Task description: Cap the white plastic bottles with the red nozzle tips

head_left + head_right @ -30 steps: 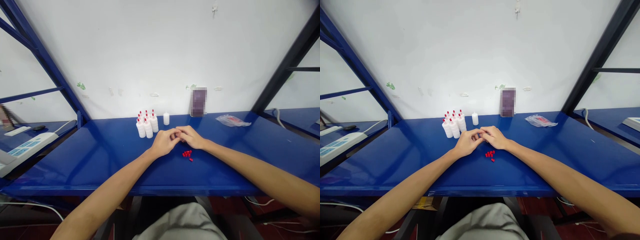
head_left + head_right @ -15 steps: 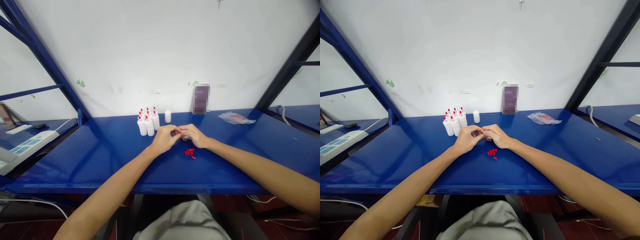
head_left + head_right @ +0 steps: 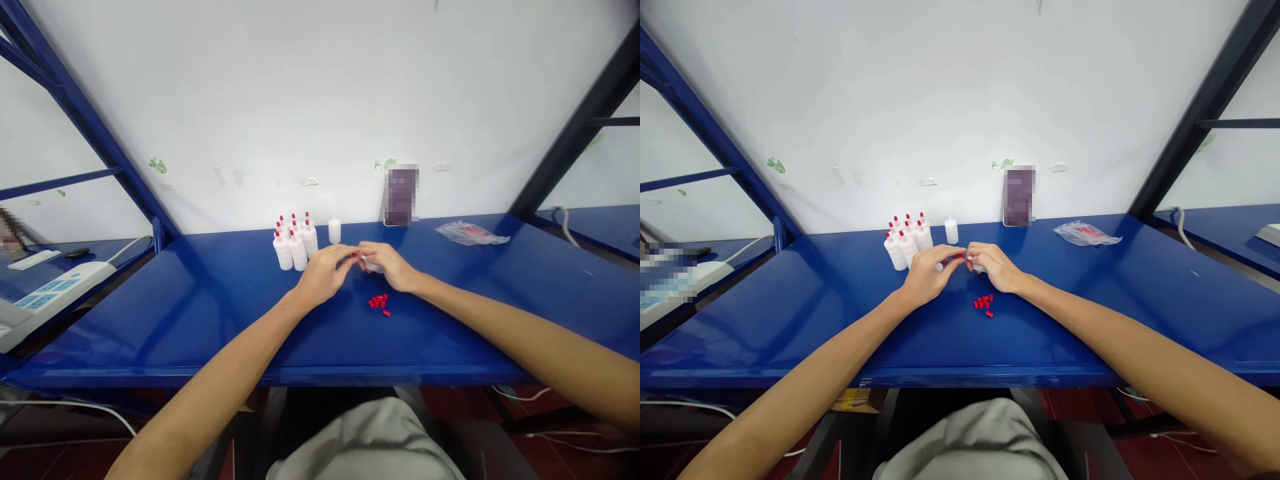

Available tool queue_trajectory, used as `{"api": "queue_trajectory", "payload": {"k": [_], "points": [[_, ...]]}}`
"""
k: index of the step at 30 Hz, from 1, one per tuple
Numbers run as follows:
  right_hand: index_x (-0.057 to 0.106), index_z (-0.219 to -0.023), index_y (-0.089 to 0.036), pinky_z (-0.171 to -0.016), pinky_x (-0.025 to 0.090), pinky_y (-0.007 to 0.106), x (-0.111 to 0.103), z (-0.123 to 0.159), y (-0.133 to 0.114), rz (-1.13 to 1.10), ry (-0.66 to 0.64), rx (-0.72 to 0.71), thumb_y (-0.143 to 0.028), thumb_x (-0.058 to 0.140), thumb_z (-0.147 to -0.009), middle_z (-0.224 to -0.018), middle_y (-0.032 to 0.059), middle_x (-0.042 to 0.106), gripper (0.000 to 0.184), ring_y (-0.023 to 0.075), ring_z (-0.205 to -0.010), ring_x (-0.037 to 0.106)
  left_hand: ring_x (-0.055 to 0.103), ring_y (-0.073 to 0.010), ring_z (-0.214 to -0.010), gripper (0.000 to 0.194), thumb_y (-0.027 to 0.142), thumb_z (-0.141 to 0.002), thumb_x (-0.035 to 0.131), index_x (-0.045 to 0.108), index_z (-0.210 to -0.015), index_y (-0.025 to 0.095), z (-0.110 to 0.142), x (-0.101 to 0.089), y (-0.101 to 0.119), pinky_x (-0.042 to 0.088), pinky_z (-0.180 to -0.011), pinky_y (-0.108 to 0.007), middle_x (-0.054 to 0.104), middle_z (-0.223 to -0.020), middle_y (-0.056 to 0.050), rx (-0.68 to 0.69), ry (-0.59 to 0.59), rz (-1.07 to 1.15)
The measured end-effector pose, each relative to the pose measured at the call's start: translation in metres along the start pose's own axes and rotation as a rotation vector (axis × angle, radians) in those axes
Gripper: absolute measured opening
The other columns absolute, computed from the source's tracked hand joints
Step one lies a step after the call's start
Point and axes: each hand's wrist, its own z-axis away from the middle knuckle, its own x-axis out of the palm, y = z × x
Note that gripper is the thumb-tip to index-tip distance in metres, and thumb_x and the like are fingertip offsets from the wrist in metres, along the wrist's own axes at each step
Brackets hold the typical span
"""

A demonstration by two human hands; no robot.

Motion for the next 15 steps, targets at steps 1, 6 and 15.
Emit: {"api": "queue_trajectory", "payload": {"k": [1, 6, 15], "points": [[0.053, -0.067, -0.019, -0.065, 0.038, 0.031, 0.0006, 0.0003, 0.001, -0.008, -0.009, 0.005, -0.029, 0.036, -0.086, -0.071, 0.003, 0.053, 0.028, 0.0164, -0.064, 0.049, 0.068, -0.0152, -0.087, 0.018, 0.019, -0.093, 0.058, 0.068, -0.108, 0.015, 0.0, 0.0, 0.0004, 0.056, -0.079, -0.03, 0.073, -0.096, -0.007, 0.008, -0.001, 0.008], [0.053, -0.068, -0.018, -0.06, 0.038, 0.029, 0.0027, 0.0037, 0.0058, -0.056, -0.082, 0.043, -0.031, 0.037, -0.088, -0.061, 0.001, 0.053, 0.029, 0.0156, -0.059, 0.049, 0.066, -0.0139, -0.077, 0.011, 0.021, -0.089, 0.064, 0.069, -0.097, 0.016, -0.0008, 0.0008, 0.0021, 0.054, -0.071, -0.027, 0.072, -0.087, -0.005, 0.065, 0.031, 0.067], [0.05, -0.066, -0.017, -0.057, 0.029, 0.027, 0.0035, 0.0045, 0.0001, 0.143, -0.122, -0.058, -0.041, 0.042, -0.092, -0.06, -0.0021, 0.045, 0.036, 0.012, -0.057, 0.039, 0.063, -0.0122, -0.074, 0.004, 0.015, -0.088, 0.062, 0.066, -0.087, 0.015, 0.0012, 0.0017, 0.0036, 0.052, -0.07, -0.025, 0.068, -0.082, -0.003, 0.063, -0.035, 0.126]]}}
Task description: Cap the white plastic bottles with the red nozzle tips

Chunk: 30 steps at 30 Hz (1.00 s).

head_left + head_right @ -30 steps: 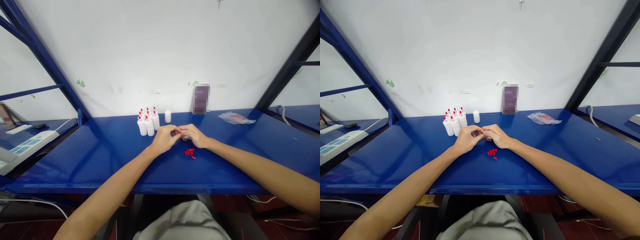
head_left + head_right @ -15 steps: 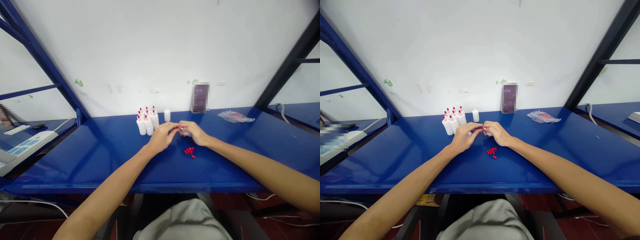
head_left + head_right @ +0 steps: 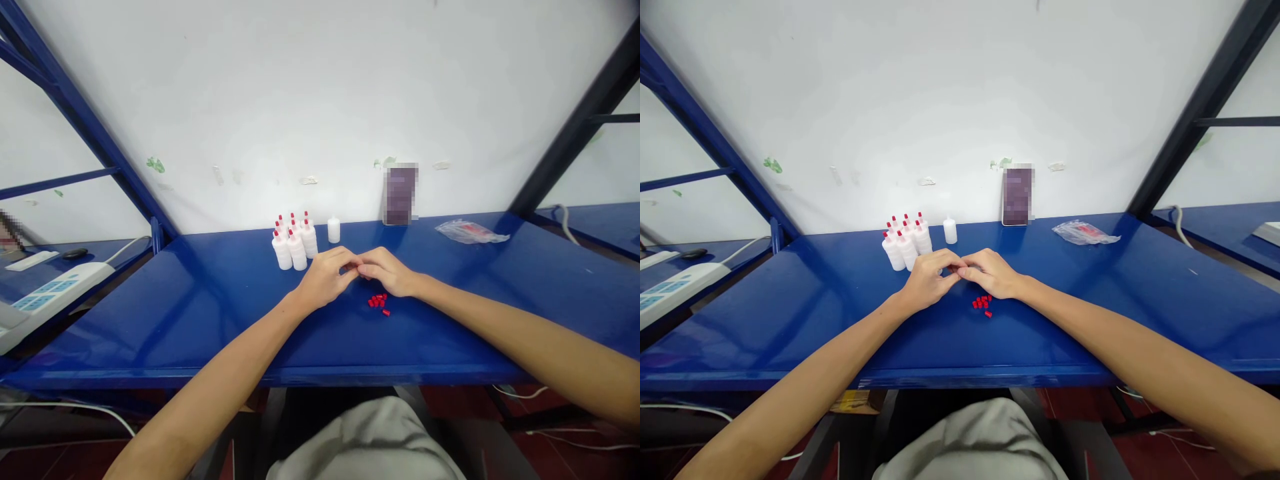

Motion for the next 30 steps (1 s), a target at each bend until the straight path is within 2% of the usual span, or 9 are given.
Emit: {"api": "queue_trajectory", "payload": {"k": [4, 9, 11, 15, 19, 22, 26, 30], "points": [[0.053, -0.064, -0.016, -0.055, 0.026, 0.027, 0.002, -0.001, -0.005, 0.099, 0.015, -0.004, -0.045, 0.043, -0.093, -0.057, -0.0029, 0.042, 0.042, 0.0108, -0.054, 0.037, 0.06, -0.0118, -0.072, 0.005, 0.014, -0.087, 0.06, 0.065, -0.086, 0.016, 0.001, 0.002, 0.001, 0.049, -0.068, -0.024, 0.066, -0.081, -0.003, -0.026, -0.046, -0.017], [0.057, -0.065, -0.016, -0.056, 0.028, 0.027, 0.005, -0.002, -0.009, 0.141, 0.033, -0.022, -0.035, 0.041, -0.092, -0.055, -0.0018, 0.047, 0.036, 0.0114, -0.051, 0.041, 0.055, -0.0107, -0.067, 0.004, 0.017, -0.087, 0.061, 0.063, -0.09, 0.016, 0.002, 0.001, 0.001, 0.044, -0.064, -0.023, 0.06, -0.075, 0.0, -0.034, -0.137, -0.091], [0.057, -0.067, -0.017, -0.056, 0.029, 0.027, 0.005, -0.003, -0.011, 0.115, 0.037, -0.017, -0.035, 0.039, -0.093, -0.056, -0.0015, 0.049, 0.036, 0.0119, -0.052, 0.043, 0.054, -0.0114, -0.068, 0.006, 0.019, -0.09, 0.058, 0.062, -0.092, 0.016, 0.001, -0.003, 0.001, 0.043, -0.063, -0.023, 0.059, -0.076, 0.0, -0.028, -0.168, -0.157], [0.056, -0.074, -0.018, -0.057, 0.032, 0.027, 0.003, -0.005, -0.011, 0.017, 0.086, 0.035, -0.045, 0.038, -0.096, -0.06, -0.0021, 0.052, 0.039, 0.0124, -0.055, 0.046, 0.055, -0.0133, -0.072, 0.016, 0.026, -0.097, 0.048, 0.06, -0.094, 0.016, -0.004, -0.02, 0.002, 0.043, -0.066, -0.026, 0.061, -0.082, -0.003, -0.011, -0.186, -0.303], [0.056, -0.067, -0.018, -0.058, 0.033, 0.027, -0.003, -0.006, -0.002, 0.031, 0.149, 0.216, -0.045, 0.042, -0.094, -0.054, -0.0029, 0.05, 0.04, 0.0129, -0.053, 0.048, 0.055, -0.0174, -0.084, 0.026, 0.032, -0.1, 0.042, 0.059, -0.091, 0.015, -0.01, -0.046, -0.001, 0.045, -0.078, -0.031, 0.06, -0.089, -0.007, -0.063, -0.083, -0.453], [0.058, -0.065, -0.018, -0.057, 0.034, 0.028, -0.007, -0.008, 0.004, 0.006, 0.183, 0.31, -0.041, 0.047, -0.089, -0.05, -0.0036, 0.049, 0.035, 0.0127, -0.051, 0.047, 0.052, -0.0231, -0.096, 0.027, 0.036, -0.098, 0.045, 0.062, -0.091, 0.016, -0.01, -0.059, -0.006, 0.043, -0.088, -0.039, 0.06, -0.1, -0.011, -0.071, -0.088, -0.657], [0.059, -0.064, -0.018, -0.056, 0.035, 0.028, -0.009, -0.009, 0.009, -0.03, 0.21, 0.336, -0.04, 0.049, -0.086, -0.047, -0.004, 0.049, 0.033, 0.0127, -0.048, 0.047, 0.048, -0.0301, -0.112, 0.03, 0.04, -0.096, 0.048, 0.066, -0.091, 0.017, -0.007, -0.062, -0.01, 0.036, -0.097, -0.05, 0.057, -0.119, -0.014, -0.074, -0.156, -0.839], [0.059, -0.063, -0.018, -0.056, 0.036, 0.028, -0.008, -0.009, 0.009, -0.021, 0.234, 0.341, -0.04, 0.05, -0.085, -0.045, -0.0037, 0.05, 0.032, 0.013, -0.046, 0.048, 0.044, -0.033, -0.121, 0.029, 0.038, -0.096, 0.049, 0.068, -0.09, 0.018, -0.003, -0.055, -0.014, 0.03, -0.103, -0.055, 0.056, -0.124, -0.015, -0.069, -0.248, -0.888]]}}
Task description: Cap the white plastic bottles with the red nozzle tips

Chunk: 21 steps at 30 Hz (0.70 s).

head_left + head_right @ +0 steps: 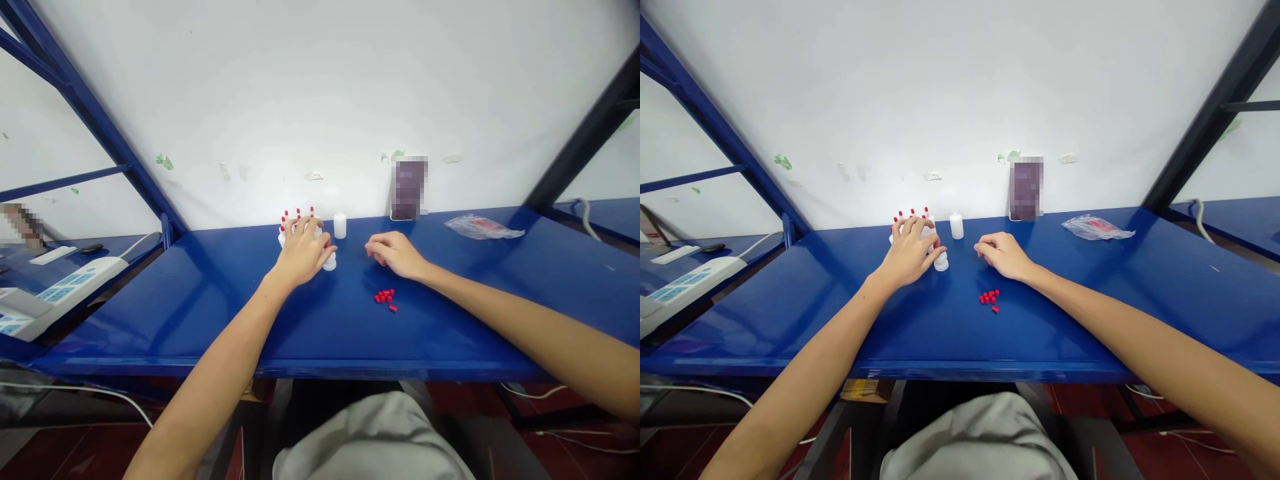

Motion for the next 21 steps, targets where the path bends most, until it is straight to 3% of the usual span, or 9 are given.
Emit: {"api": "queue_trajectory", "payload": {"k": [4, 9, 11, 13, 16, 21], "points": [[0.059, -0.064, -0.018, -0.056, 0.037, 0.028, 0.0, 0.001, -0.001, -0.011, 0.008, -0.001, -0.038, 0.05, -0.084, -0.044, -0.0036, 0.05, 0.03, 0.0134, -0.045, 0.049, 0.039, -0.0364, -0.128, 0.023, 0.035, -0.092, 0.055, 0.069, -0.088, 0.017, 0.002, 0.007, -0.001, 0.026, -0.107, -0.059, 0.052, -0.13, -0.017, 0.001, -0.026, -0.005], [0.059, -0.063, -0.018, -0.056, 0.037, 0.028, 0.001, 0.002, -0.002, 0.017, 0.032, -0.005, -0.036, 0.05, -0.081, -0.046, -0.0029, 0.051, 0.027, 0.0139, -0.047, 0.049, 0.038, -0.0388, -0.13, 0.015, 0.027, -0.085, 0.063, 0.067, -0.095, 0.018, 0.002, 0.003, -0.005, 0.024, -0.105, -0.06, 0.05, -0.135, -0.017, -0.076, 0.087, 0.041], [0.059, -0.063, -0.018, -0.057, 0.037, 0.028, 0.001, 0.002, -0.001, 0.035, 0.037, -0.011, -0.036, 0.05, -0.082, -0.047, -0.0026, 0.051, 0.028, 0.0141, -0.049, 0.049, 0.046, -0.0351, -0.122, 0.014, 0.027, -0.086, 0.06, 0.067, -0.095, 0.019, 0.0, -0.001, 0.001, 0.026, -0.103, -0.056, 0.057, -0.127, -0.015, -0.093, 0.144, 0.115], [0.06, -0.064, -0.018, -0.059, 0.037, 0.028, 0.0, 0.002, 0.0, 0.037, 0.03, -0.041, -0.037, 0.044, -0.086, -0.049, -0.0016, 0.052, 0.033, 0.0146, -0.053, 0.05, 0.058, -0.0268, -0.1, 0.014, 0.028, -0.089, 0.056, 0.066, -0.09, 0.019, -0.002, -0.004, 0.015, 0.029, -0.099, -0.051, 0.067, -0.104, -0.01, -0.088, 0.151, 0.237], [0.061, -0.068, -0.017, -0.063, 0.038, 0.028, -0.001, 0.001, 0.003, 0.014, -0.009, -0.112, -0.033, 0.031, -0.091, -0.057, 0.0008, 0.056, 0.041, 0.0155, -0.059, 0.052, 0.056, -0.0139, -0.062, 0.02, 0.029, -0.091, 0.052, 0.065, -0.081, 0.018, -0.003, -0.002, 0.041, 0.035, -0.09, -0.041, 0.063, -0.063, 0.001, -0.032, 0.008, 0.481], [0.064, -0.076, -0.017, -0.069, 0.039, 0.028, -0.001, -0.001, 0.004, -0.001, -0.007, -0.086, -0.034, 0.043, -0.088, -0.072, 0.0026, 0.063, 0.03, 0.0169, -0.071, 0.057, 0.051, -0.0104, -0.049, 0.015, 0.027, -0.087, 0.056, 0.066, -0.08, 0.018, 0.002, 0.003, 0.065, 0.042, -0.074, -0.03, 0.057, -0.053, 0.004, 0.135, -0.252, 0.66]]}}
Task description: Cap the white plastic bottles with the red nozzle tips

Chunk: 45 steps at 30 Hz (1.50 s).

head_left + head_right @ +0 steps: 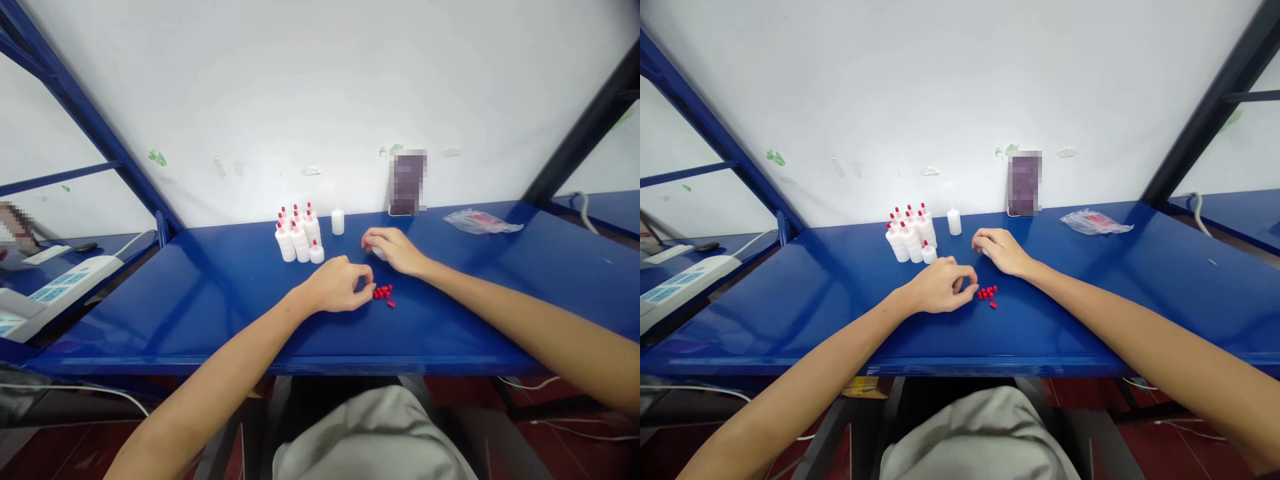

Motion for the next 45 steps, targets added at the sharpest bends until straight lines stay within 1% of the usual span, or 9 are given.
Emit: {"api": "queue_trajectory", "payload": {"k": [4, 9, 20, 25, 29, 35, 38, 42, 45], "points": [[0.064, -0.074, -0.016, -0.068, 0.039, 0.028, 0.002, 0.0, -0.001, 0.052, -0.027, 0.031, -0.037, 0.048, -0.087, -0.071, 0.0024, 0.064, 0.029, 0.0167, -0.069, 0.057, 0.058, -0.0142, -0.063, 0.023, 0.037, -0.087, 0.06, 0.068, -0.1, 0.019, 0.003, -0.004, 0.001, 0.042, -0.064, -0.027, 0.064, -0.069, 0.001, 0.032, -0.096, -0.018], [0.057, -0.057, -0.017, -0.062, 0.034, 0.029, 0.004, 0.0, -0.003, 0.248, -0.011, -0.043, -0.037, 0.045, -0.09, -0.06, 0.001, 0.057, 0.04, 0.0137, -0.059, 0.049, 0.061, -0.019, -0.091, 0.035, 0.045, -0.092, 0.057, 0.069, -0.115, 0.022, 0.002, -0.005, -0.001, 0.046, -0.079, -0.029, 0.065, -0.095, -0.006, 0.104, -0.104, -0.019], [0.049, -0.047, -0.018, -0.053, 0.031, 0.029, 0.007, 0.004, -0.008, 0.168, 0.014, 0.026, -0.037, 0.047, -0.086, -0.045, -0.0007, 0.05, 0.044, 0.0112, -0.046, 0.044, 0.063, -0.0164, -0.089, 0.02, 0.034, -0.092, 0.061, 0.073, -0.098, 0.02, 0.0, -0.002, -0.008, 0.048, -0.081, -0.027, 0.067, -0.096, -0.005, 0.075, -0.105, 0.11], [0.053, -0.055, -0.018, -0.053, 0.036, 0.028, 0.006, 0.006, -0.011, 0.059, 0.063, 0.046, -0.037, 0.048, -0.086, -0.045, -0.001, 0.051, 0.037, 0.0124, -0.046, 0.047, 0.065, -0.0166, -0.088, 0.015, 0.029, -0.09, 0.063, 0.071, -0.094, 0.017, -0.001, -0.002, -0.007, 0.048, -0.083, -0.028, 0.07, -0.096, -0.005, 0.096, -0.076, 0.125], [0.056, -0.078, -0.019, -0.053, 0.037, 0.027, 0.006, 0.008, -0.013, -0.01, 0.097, 0.026, -0.036, 0.05, -0.088, -0.049, -0.0045, 0.052, 0.02, 0.0122, -0.044, 0.047, 0.064, -0.0142, -0.077, 0.013, 0.022, -0.088, 0.064, 0.071, -0.099, 0.018, -0.001, -0.004, -0.005, 0.048, -0.076, -0.026, 0.071, -0.089, -0.004, 0.097, -0.063, 0.148], [0.057, -0.078, -0.019, -0.053, 0.037, 0.026, 0.007, 0.008, -0.011, -0.05, 0.09, -0.007, -0.041, 0.043, -0.094, -0.055, -0.0032, 0.05, 0.03, 0.0119, -0.05, 0.047, 0.065, -0.0156, -0.086, 0.018, 0.022, -0.092, 0.058, 0.073, -0.103, 0.021, 0.0, -0.001, -0.006, 0.049, -0.081, -0.027, 0.07, -0.093, -0.005, 0.153, -0.091, 0.156], [0.058, -0.077, -0.018, -0.051, 0.037, 0.026, 0.006, 0.008, -0.009, -0.153, 0.02, 0.008, -0.042, 0.039, -0.094, -0.054, -0.003, 0.048, 0.035, 0.0121, -0.049, 0.045, 0.061, -0.0129, -0.074, 0.016, 0.025, -0.092, 0.06, 0.072, -0.099, 0.019, -0.001, 0.001, -0.008, 0.049, -0.073, -0.026, 0.069, -0.088, -0.004, 0.076, 0.037, 0.221], [0.058, -0.071, -0.018, -0.049, 0.035, 0.027, 0.006, 0.009, -0.009, -0.299, -0.106, 0.002, -0.043, 0.034, -0.095, -0.052, -0.0015, 0.05, 0.042, 0.0126, -0.046, 0.044, 0.058, -0.0108, -0.067, 0.015, 0.028, -0.091, 0.061, 0.069, -0.097, 0.017, -0.005, 0.002, -0.011, 0.047, -0.063, -0.024, 0.069, -0.085, -0.003, -0.107, 0.375, 0.335], [0.052, -0.067, -0.019, -0.049, 0.035, 0.027, 0.008, 0.012, -0.012, -0.348, -0.153, -0.037, -0.044, 0.036, -0.094, -0.053, -0.0012, 0.05, 0.041, 0.0124, -0.048, 0.044, 0.059, -0.0112, -0.069, 0.016, 0.029, -0.091, 0.061, 0.067, -0.097, 0.016, -0.006, 0.004, -0.013, 0.046, -0.061, -0.023, 0.07, -0.085, -0.003, -0.144, 0.447, 0.382]]}}
